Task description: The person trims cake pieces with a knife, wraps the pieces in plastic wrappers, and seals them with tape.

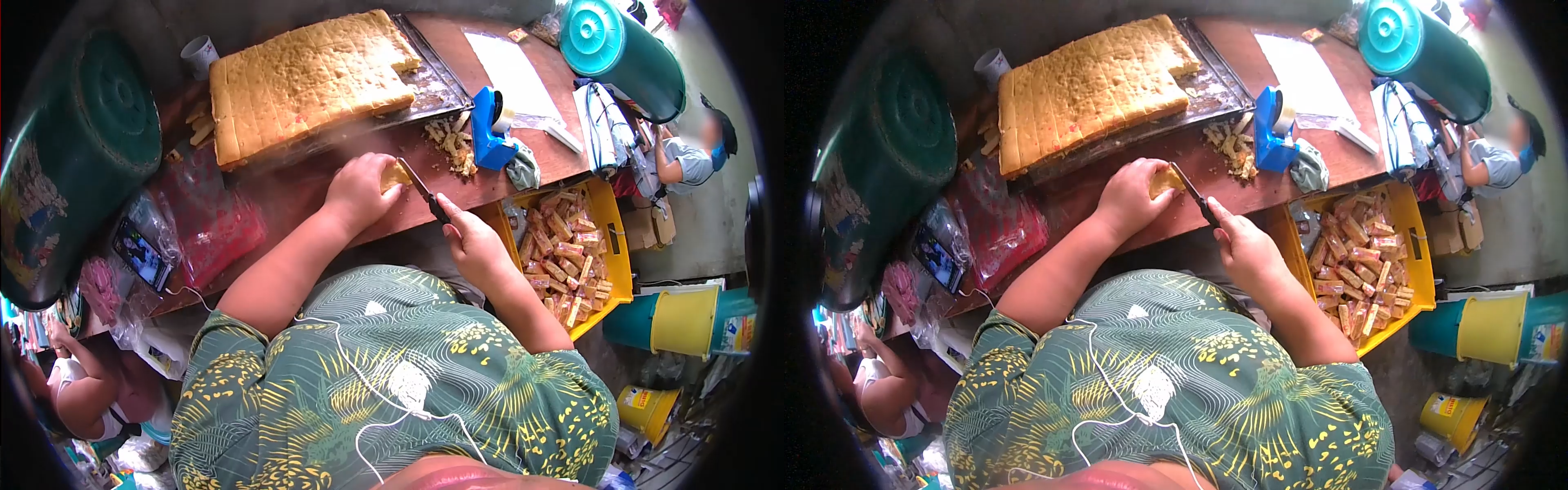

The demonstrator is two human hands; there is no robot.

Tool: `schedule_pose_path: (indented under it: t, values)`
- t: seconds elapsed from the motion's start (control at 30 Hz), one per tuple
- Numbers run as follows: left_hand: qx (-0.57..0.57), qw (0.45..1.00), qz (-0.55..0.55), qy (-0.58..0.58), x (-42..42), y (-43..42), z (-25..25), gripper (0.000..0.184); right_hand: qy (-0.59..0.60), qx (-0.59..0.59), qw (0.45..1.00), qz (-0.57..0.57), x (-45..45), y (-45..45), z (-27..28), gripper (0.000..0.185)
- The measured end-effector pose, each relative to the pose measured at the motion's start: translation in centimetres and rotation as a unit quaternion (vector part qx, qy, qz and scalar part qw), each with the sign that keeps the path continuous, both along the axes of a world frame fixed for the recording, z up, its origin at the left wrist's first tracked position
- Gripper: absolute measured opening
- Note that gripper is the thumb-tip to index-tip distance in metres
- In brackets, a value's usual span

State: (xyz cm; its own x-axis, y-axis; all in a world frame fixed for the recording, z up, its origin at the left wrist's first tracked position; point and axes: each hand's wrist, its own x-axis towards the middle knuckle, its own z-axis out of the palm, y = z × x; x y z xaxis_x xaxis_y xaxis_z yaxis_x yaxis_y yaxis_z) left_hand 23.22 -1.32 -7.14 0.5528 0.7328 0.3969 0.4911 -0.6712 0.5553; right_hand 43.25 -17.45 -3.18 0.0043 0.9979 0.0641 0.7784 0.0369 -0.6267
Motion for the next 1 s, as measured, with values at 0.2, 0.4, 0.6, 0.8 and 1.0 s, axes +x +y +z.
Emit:
schedule_pose_path:
  t: [0.2,0.4,0.6,0.8,1.0]
  values:
    - [0.022,1.0,0.012,-0.004,0.1,0.0,-1.0,0.041,-0.049,-0.036,0.998,-0.026,-1.0,0.7,0.4,0.057]
    - [0.007,1.0,0.014,0.002,0.1,-0.2,-0.5,0.042,-0.094,-0.019,0.995,-0.019,-1.5,1.7,0.7,0.054]
    - [0.001,1.0,0.016,-0.003,0.1,-0.2,-0.3,0.041,-0.123,-0.044,0.991,-0.009,-1.6,1.2,1.8,0.051]
    - [0.0,1.0,0.022,0.003,0.2,-0.2,-0.5,0.04,-0.125,-0.042,0.991,-0.011,-2.2,3.1,1.0,0.05]
    - [0.017,1.0,0.019,-0.003,0.1,-0.2,-0.8,0.039,-0.135,-0.06,0.989,-0.004,-1.5,1.4,1.3,0.049]
